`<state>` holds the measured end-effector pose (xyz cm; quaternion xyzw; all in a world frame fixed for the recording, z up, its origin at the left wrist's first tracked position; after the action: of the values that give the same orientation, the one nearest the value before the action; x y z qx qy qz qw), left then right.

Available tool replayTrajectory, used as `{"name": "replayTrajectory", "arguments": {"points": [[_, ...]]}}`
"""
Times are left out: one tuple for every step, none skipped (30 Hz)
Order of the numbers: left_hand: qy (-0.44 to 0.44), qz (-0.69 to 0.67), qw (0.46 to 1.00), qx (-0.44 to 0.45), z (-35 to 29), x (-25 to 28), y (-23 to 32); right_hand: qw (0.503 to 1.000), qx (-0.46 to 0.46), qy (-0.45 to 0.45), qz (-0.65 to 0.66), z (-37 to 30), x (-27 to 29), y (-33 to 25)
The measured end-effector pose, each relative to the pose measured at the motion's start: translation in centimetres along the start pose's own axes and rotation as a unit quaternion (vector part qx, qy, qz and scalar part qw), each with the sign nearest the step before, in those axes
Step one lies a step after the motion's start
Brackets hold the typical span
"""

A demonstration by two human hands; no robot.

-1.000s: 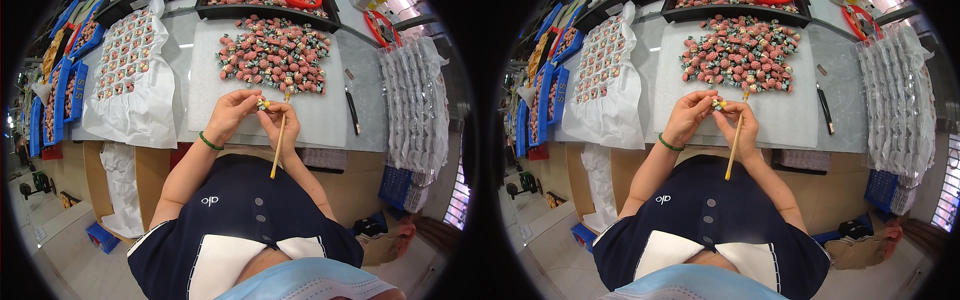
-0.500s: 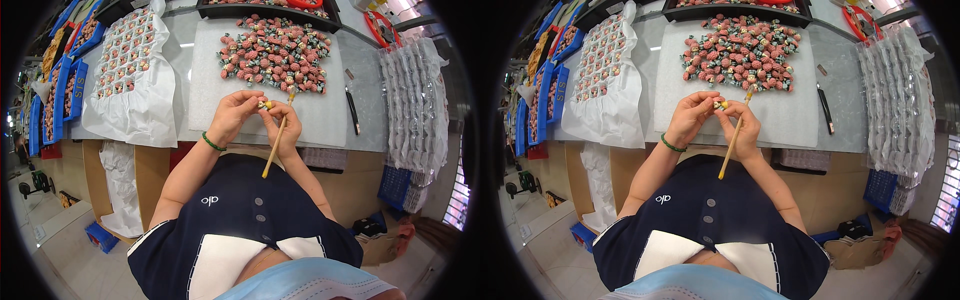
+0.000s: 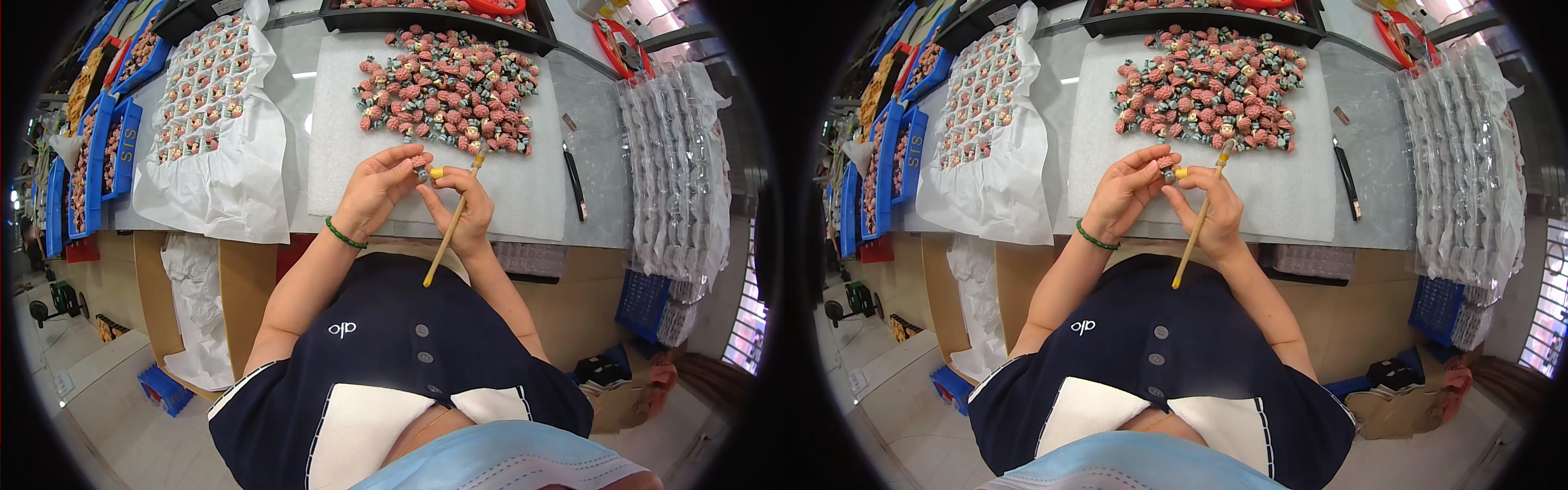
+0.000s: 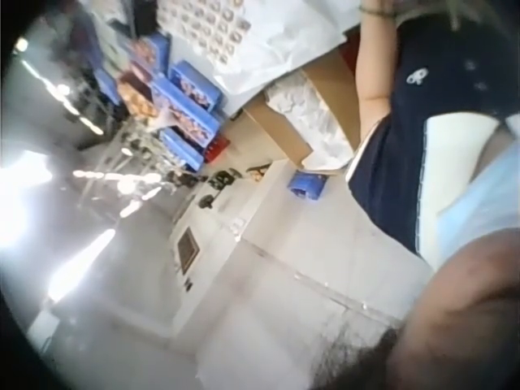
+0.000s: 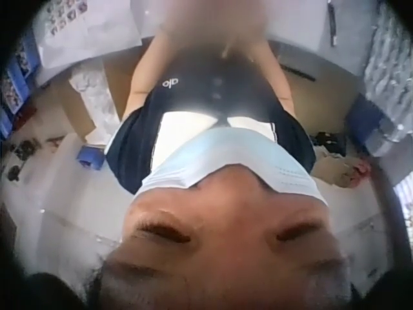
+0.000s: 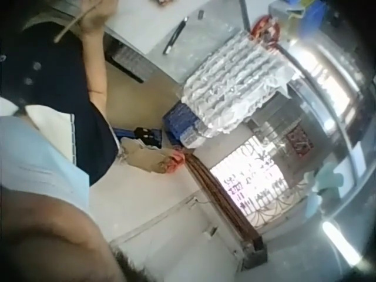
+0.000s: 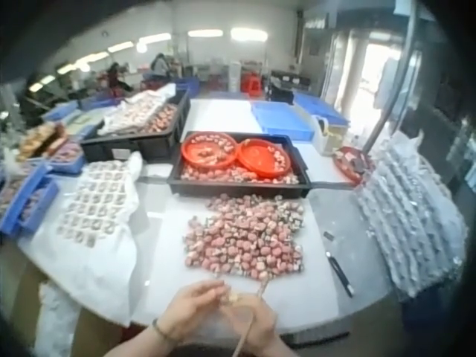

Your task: Inspecting floral toy parts, applying a substance using a stick, and organizing them into compartmentalized trays.

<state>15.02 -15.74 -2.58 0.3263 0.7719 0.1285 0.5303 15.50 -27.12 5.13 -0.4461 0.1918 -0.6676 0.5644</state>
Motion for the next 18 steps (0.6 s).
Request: {"name": "replayTrajectory", "arguments": {"points": [[0.018, -0.014, 1.000, 0.007, 0.1, 0.3, 0.1, 0.999, -0.031, -0.002, 0.027, -0.3, 0.0, 0.8], [0.017, -0.014, 1.000, 0.007, 0.2, 0.4, 0.5, 0.997, -0.062, -0.003, 0.053, -0.5, 0.0, 1.4], [0.038, 0.008, 0.999, -0.027, 0.2, 1.1, 1.4, 0.997, -0.061, -0.004, 0.053, -0.5, 0.0, 1.3], [0.059, 0.029, 0.996, -0.061, 0.4, 1.6, 2.3, 0.994, -0.087, 0.001, 0.072, -0.6, 0.1, 1.6], [0.087, 0.143, 0.981, -0.097, 0.8, 2.2, 3.1, 0.989, -0.113, 0.006, 0.091, -0.7, 0.1, 2.0], [0.087, 0.142, 0.981, -0.099, 1.4, 2.3, 3.3, 0.990, -0.112, 0.005, 0.091, -0.7, 0.1, 1.7], [0.112, 0.373, 0.903, -0.182, 1.4, 1.6, 5.2, 0.988, -0.129, -0.004, 0.086, -0.8, -0.1, 1.8], [0.131, 0.578, 0.765, -0.254, 1.0, 0.0, 6.4, 0.986, -0.145, -0.013, 0.080, -1.0, -0.3, 1.9], [0.130, 0.577, 0.765, -0.255, 1.1, -0.4, 6.4, 0.986, -0.144, -0.013, 0.080, -1.0, -0.3, 1.7], [0.172, 0.666, 0.672, -0.273, 0.9, -1.4, 6.9, 0.986, -0.147, -0.016, 0.079, -1.0, -0.4, 1.6], [0.210, 0.743, 0.567, -0.286, 0.6, -2.2, 7.3, 0.985, -0.150, -0.020, 0.078, -1.0, -0.5, 1.6], [0.210, 0.743, 0.567, -0.288, 0.6, -2.6, 7.1, 0.986, -0.149, -0.019, 0.077, -1.0, -0.4, 1.5], [0.213, 0.739, 0.573, -0.283, 0.6, -2.6, 7.0, 0.982, -0.163, -0.021, 0.087, -1.1, -0.3, 1.6], [0.216, 0.736, 0.579, -0.278, 0.6, -2.7, 6.8, 0.979, -0.178, -0.022, 0.097, -1.2, -0.3, 1.8], [0.215, 0.735, 0.580, -0.277, 0.6, -2.6, 6.7, 0.979, -0.179, -0.022, 0.096, -1.2, -0.2, 1.9], [0.193, 0.696, 0.637, -0.271, 0.8, -2.0, 6.5, 0.978, -0.185, -0.020, 0.097, -1.3, 0.0, 2.2], [0.170, 0.652, 0.690, -0.263, 0.9, -1.6, 6.3, 0.976, -0.192, -0.018, 0.097, -1.4, 0.1, 2.4], [0.170, 0.653, 0.690, -0.262, 0.8, -1.3, 6.4, 0.976, -0.193, -0.017, 0.098, -1.4, 0.1, 2.5]]}}
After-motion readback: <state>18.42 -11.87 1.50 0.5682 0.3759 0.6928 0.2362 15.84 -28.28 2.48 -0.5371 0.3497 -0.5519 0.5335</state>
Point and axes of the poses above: each hand's wrist, its own z-axis towards the middle knuckle, its own x-axis out of the back of the hand, y = z × x, the point moved 9 cm from there along z, towards the middle knuckle
